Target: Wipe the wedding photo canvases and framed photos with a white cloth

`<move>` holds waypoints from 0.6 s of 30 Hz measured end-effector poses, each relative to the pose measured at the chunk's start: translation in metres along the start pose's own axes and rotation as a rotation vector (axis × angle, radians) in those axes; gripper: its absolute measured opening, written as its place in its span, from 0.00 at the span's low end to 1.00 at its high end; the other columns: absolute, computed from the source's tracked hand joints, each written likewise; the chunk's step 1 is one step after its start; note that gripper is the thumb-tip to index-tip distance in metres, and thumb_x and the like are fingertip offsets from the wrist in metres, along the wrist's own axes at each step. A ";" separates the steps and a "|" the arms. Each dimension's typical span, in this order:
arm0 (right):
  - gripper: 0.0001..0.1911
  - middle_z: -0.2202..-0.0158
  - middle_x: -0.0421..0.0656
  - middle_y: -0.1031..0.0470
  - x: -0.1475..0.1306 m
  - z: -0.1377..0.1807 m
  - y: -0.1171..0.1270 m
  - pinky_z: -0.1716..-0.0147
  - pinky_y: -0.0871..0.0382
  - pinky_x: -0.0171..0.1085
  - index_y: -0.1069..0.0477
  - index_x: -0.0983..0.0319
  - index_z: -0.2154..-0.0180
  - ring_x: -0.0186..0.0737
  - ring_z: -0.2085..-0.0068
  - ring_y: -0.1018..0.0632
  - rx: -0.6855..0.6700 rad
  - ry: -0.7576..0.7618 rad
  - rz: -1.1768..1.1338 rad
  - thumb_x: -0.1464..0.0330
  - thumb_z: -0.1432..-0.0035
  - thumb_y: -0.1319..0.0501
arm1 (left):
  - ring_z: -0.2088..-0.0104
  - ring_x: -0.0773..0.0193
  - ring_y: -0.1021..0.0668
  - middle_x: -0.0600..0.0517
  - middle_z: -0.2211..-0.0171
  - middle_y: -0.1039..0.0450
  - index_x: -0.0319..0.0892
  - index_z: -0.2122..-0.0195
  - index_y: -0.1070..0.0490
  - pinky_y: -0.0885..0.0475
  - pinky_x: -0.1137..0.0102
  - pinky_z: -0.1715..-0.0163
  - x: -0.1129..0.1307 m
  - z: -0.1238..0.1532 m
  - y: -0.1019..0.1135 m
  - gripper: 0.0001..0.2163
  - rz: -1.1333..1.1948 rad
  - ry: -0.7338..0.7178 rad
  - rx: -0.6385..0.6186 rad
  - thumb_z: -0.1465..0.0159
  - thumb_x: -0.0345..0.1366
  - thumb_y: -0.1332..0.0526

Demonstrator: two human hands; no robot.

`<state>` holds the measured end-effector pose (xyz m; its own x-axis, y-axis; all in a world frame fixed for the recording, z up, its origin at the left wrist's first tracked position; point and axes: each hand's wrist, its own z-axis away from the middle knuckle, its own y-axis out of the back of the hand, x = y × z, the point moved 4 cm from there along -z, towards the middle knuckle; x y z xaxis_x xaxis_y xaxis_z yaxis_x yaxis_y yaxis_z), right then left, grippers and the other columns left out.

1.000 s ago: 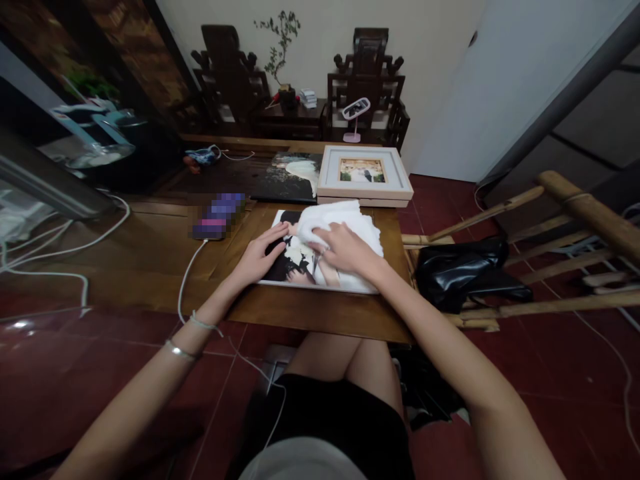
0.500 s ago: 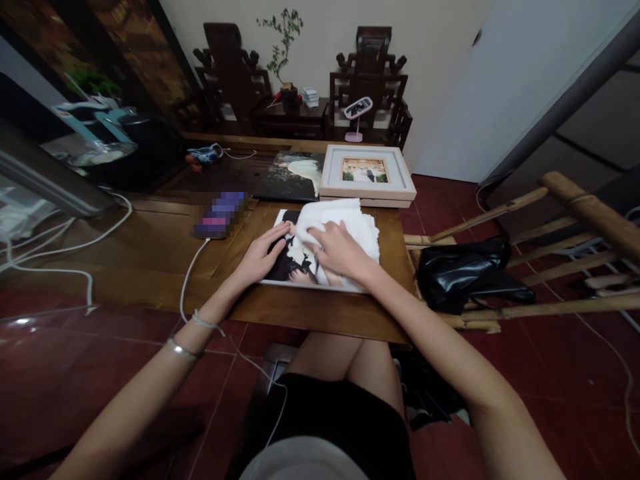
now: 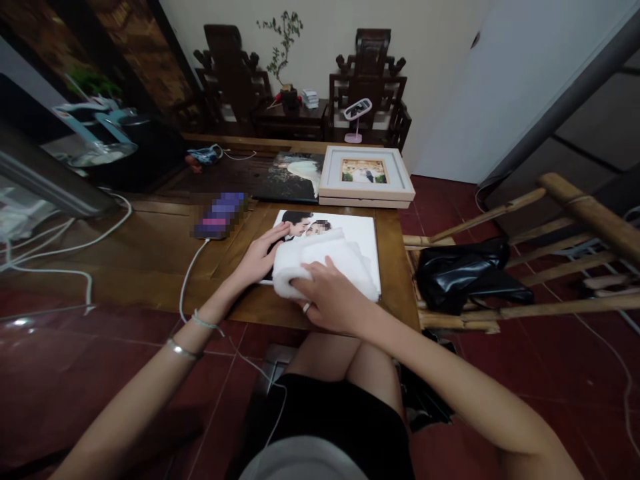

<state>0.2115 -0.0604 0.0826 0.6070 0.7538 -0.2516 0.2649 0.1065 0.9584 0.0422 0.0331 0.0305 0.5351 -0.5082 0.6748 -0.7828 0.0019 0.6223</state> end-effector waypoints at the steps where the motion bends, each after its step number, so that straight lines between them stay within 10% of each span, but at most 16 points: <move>1: 0.12 0.51 0.54 0.30 0.008 -0.006 0.000 0.45 0.44 0.53 0.30 0.63 0.57 0.49 0.49 0.31 0.022 -0.018 0.016 0.72 0.43 0.45 | 0.38 0.58 0.36 0.45 0.40 0.37 0.39 0.44 0.33 0.45 0.57 0.37 0.000 0.000 0.000 0.20 -0.005 -0.007 -0.004 0.34 0.37 0.51; 18: 0.14 0.64 0.53 0.25 0.086 -0.091 0.021 0.62 0.39 0.40 0.30 0.65 0.56 0.49 0.60 0.26 0.122 -0.306 0.070 0.69 0.37 0.51 | 0.38 0.59 0.37 0.46 0.40 0.36 0.42 0.44 0.33 0.45 0.55 0.38 -0.002 0.001 0.001 0.19 -0.010 -0.009 -0.002 0.34 0.37 0.51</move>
<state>0.2011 0.0653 0.0930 0.8188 0.5251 -0.2319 0.2907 -0.0310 0.9563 0.0406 0.0331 0.0295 0.5396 -0.5161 0.6652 -0.7770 -0.0010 0.6295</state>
